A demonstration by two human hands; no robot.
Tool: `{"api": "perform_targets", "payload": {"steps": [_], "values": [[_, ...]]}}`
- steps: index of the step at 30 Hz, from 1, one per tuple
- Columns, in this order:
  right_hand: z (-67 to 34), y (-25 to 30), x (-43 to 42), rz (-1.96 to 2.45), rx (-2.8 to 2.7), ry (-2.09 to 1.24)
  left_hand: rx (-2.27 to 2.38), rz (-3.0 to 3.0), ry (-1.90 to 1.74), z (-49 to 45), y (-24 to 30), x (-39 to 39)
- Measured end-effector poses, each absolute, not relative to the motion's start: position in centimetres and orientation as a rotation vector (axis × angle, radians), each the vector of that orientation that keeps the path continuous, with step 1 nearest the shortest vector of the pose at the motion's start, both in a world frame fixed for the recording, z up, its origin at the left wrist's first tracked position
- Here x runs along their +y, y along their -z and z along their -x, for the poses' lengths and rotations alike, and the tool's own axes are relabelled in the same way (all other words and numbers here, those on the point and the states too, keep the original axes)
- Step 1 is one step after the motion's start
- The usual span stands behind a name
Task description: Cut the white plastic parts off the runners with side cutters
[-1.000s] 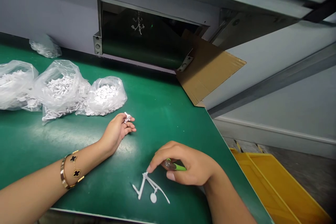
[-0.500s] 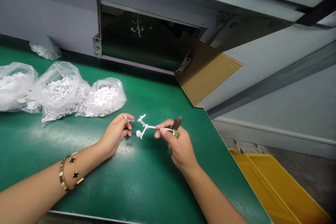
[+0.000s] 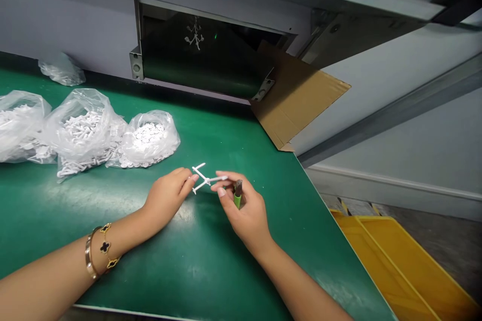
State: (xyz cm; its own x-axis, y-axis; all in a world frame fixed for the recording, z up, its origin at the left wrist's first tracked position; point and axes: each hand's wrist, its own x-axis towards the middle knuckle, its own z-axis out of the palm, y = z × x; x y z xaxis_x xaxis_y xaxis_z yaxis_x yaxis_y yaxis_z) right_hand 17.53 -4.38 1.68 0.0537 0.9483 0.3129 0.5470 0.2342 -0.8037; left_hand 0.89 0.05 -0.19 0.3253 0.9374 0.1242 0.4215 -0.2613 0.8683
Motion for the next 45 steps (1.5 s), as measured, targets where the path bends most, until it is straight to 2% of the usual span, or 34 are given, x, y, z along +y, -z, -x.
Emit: {"api": "perform_targets", "payload": {"steps": [7,16,34,45], "values": [[-17.3,-0.8,-3.6,1.731,-2.104,-0.219,1.139,-1.128,-1.013,-1.3,0.4,0.1],[-16.2,-0.5,-4.3,1.748,-2.3,-0.229,1.221,-1.625,-1.012,-1.5,0.7,-0.9],[-16.4,-0.1,-4.3,1.801,-2.46,0.034,1.227,-1.55,-0.951,-2.0,1.2,-1.3],[-16.8,-1.1,-3.7,1.906,-2.392,-0.381,1.224,-1.402,-0.926,-1.9,1.4,-0.5]]}}
